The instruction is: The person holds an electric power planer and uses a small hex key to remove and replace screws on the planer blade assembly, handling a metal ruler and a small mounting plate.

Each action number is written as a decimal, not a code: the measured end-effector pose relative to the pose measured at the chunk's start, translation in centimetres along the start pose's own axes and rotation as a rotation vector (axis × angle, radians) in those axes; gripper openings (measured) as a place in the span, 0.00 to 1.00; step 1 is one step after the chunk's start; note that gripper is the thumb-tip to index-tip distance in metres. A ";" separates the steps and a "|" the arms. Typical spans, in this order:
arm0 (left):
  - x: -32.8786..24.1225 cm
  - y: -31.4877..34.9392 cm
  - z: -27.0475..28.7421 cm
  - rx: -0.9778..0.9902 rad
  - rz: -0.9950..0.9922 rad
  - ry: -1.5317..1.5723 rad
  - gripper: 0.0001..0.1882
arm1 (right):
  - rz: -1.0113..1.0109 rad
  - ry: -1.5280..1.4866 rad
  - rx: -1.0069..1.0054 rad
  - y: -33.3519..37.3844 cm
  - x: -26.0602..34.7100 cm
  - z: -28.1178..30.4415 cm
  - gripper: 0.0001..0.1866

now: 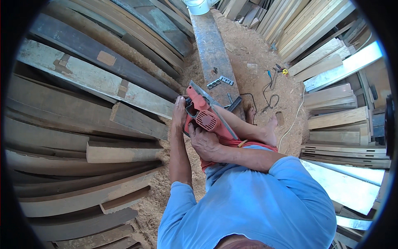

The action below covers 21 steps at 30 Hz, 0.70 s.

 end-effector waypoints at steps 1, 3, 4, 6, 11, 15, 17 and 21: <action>-0.3 0.0 -0.3 0.001 0.000 0.006 0.22 | -0.013 0.003 0.010 0.0 -0.1 0.0 0.32; -1.0 0.3 -0.9 0.010 0.000 0.006 0.22 | -0.014 0.020 0.007 0.0 -0.2 -0.2 0.32; -1.3 0.4 -1.0 0.012 -0.001 0.004 0.22 | -0.001 0.034 -0.007 -0.1 -0.3 -0.3 0.32; -2.0 0.6 -1.5 0.022 0.015 0.032 0.23 | 0.015 0.054 -0.010 0.0 -0.4 -0.4 0.32; -0.8 0.5 -0.2 0.005 0.000 0.026 0.24 | 0.034 0.067 -0.035 0.0 0.1 0.3 0.33; -1.4 0.6 -1.0 0.015 0.023 0.053 0.23 | 0.000 0.052 0.014 0.0 -0.2 0.0 0.34; -1.4 0.8 -0.8 0.022 0.037 0.094 0.22 | -0.015 0.026 0.045 0.0 0.0 -0.1 0.35; -1.8 1.1 -1.2 0.029 0.035 0.142 0.22 | -0.021 -0.018 0.048 0.1 -0.1 -0.4 0.35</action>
Point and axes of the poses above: each hand's wrist, its own y-axis away from the middle knuckle, its own z-axis out of the back of the hand, x = y × z, the point moved 2 cm from there along -y, towards the middle knuckle, and after that the axes turned 1 degree about -z, right-handed, at the moved point
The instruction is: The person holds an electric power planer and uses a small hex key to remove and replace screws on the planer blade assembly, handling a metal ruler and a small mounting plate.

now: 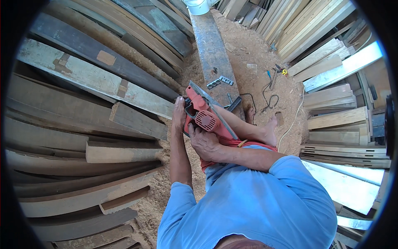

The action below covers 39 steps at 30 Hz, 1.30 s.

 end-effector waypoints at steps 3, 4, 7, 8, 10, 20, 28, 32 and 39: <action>0.1 0.0 0.2 0.004 -0.024 -0.016 0.23 | 0.024 0.020 -0.016 0.1 0.0 0.2 0.35; 0.3 0.0 0.4 0.010 -0.036 -0.024 0.23 | 0.036 0.041 -0.025 0.0 0.1 0.3 0.35; 0.6 -0.2 1.0 0.035 -0.041 -0.029 0.21 | 0.042 0.072 -0.021 0.1 0.2 0.7 0.35; 0.5 -0.2 0.7 0.027 -0.033 -0.018 0.21 | 0.037 0.078 -0.013 0.1 0.1 0.8 0.35; 0.7 -0.1 0.6 0.008 -0.018 0.002 0.21 | 0.049 0.084 -0.032 0.1 0.0 0.7 0.35; 1.8 -0.4 1.2 -0.005 -0.049 -0.037 0.24 | 0.118 0.127 -0.001 0.1 0.2 0.4 0.33; 1.2 0.0 1.0 0.013 -0.028 0.014 0.23 | 0.129 0.105 0.042 0.4 0.3 0.5 0.34; 1.0 0.5 1.0 0.012 -0.058 0.037 0.21 | 0.153 0.087 0.001 0.9 1.0 -0.2 0.36; 1.7 0.7 1.5 0.014 -0.070 0.065 0.21 | 0.142 -0.147 0.108 1.5 0.9 -0.2 0.41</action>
Point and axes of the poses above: each hand's wrist, its own y-axis away from the middle knuckle, its own z-axis out of the back of the hand, x = y × z, the point moved 2 cm from there along -y, towards the middle knuckle, and after that the axes turned 1 degree about -z, right-handed, at the moved point
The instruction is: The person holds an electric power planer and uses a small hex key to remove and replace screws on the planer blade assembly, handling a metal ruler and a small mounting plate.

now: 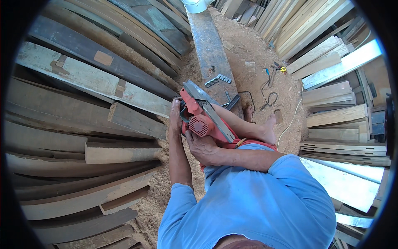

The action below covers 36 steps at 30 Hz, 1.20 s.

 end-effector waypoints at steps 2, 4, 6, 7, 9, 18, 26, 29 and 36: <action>0.1 0.0 0.2 0.006 -0.001 0.008 0.21 | -0.029 -0.048 0.037 -0.1 0.1 0.0 0.42; 0.2 -0.2 0.4 0.021 0.003 0.024 0.21 | 0.006 -0.019 0.024 0.0 0.1 0.4 0.42; 0.4 0.0 0.9 0.021 0.010 0.020 0.21 | 0.029 -0.017 0.014 -0.1 0.2 0.3 0.42; 0.3 -0.1 0.8 0.026 0.012 0.019 0.21 | 0.028 -0.026 0.007 -0.1 0.0 0.0 0.42; 0.2 -0.2 0.4 0.034 0.019 0.038 0.22 | 0.022 -0.032 0.009 -0.2 -0.2 -0.6 0.41; -1.4 0.3 -1.0 -0.024 -0.013 -0.011 0.20 | 0.160 -0.319 0.126 2.9 -0.4 5.2 0.36; 0.6 0.3 0.2 -0.022 0.032 0.180 0.20 | -0.400 -0.974 -0.122 4.4 -12.6 14.6 0.18; -0.1 0.0 -0.7 -0.021 0.016 0.133 0.20 | -0.549 -0.721 -0.239 5.2 -19.7 9.3 0.19; -0.3 0.2 -0.4 -0.026 0.014 0.138 0.20 | -0.686 -0.647 -0.184 5.3 -20.8 3.8 0.23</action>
Point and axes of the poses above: each hand's wrist, its own y-axis away from the middle knuckle, its own z-axis out of the back of the hand, x = y × z, the point moved 2 cm from there along -y, towards the middle knuckle, and after that the axes turned 1 degree about -z, right-handed, at the moved point
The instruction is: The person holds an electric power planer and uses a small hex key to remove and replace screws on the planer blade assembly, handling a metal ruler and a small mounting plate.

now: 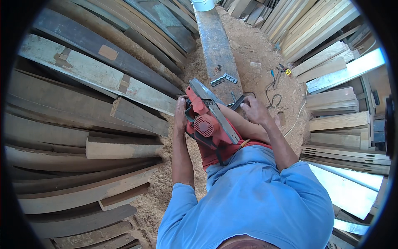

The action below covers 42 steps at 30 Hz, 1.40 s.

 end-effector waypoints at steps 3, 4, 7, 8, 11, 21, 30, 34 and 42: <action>0.6 0.5 0.0 -0.023 0.032 0.035 0.20 | 0.013 -0.075 0.071 0.4 0.8 -0.3 0.23; 0.6 0.3 0.0 -0.029 0.037 0.039 0.20 | 0.020 -0.093 0.067 0.4 1.1 -0.1 0.23; 0.7 0.4 -0.2 0.009 0.013 0.073 0.20 | 0.014 0.096 0.030 -0.2 -0.7 -0.4 0.23; 1.0 0.3 0.3 0.013 -0.002 0.051 0.20 | 0.013 0.145 0.030 -0.2 -1.0 -0.5 0.23; 1.2 0.0 0.5 0.013 -0.020 0.052 0.21 | -0.009 0.242 0.060 1.0 -1.9 -0.7 0.23; 1.7 -0.1 0.9 0.006 -0.052 0.061 0.22 | -0.020 0.150 0.166 3.0 -1.6 0.2 0.25; 2.0 0.5 0.2 -0.002 -0.044 0.152 0.22 | 0.171 0.032 0.141 4.9 4.7 2.9 0.20; 2.0 1.1 0.7 -0.050 -0.033 0.129 0.21 | 0.248 -0.115 0.441 9.2 11.7 6.7 0.18; 1.3 -1.0 -0.5 -0.017 -0.011 -0.108 0.20 | 0.703 0.341 0.513 13.7 13.1 -8.2 0.26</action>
Point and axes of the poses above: each hand's wrist, its own y-axis away from the middle knuckle, its own z-axis out of the back of the hand, x = y × z, the point moved 2 cm from there along -y, towards the middle knuckle, and after that the axes turned 1 degree about -z, right-handed, at the moved point
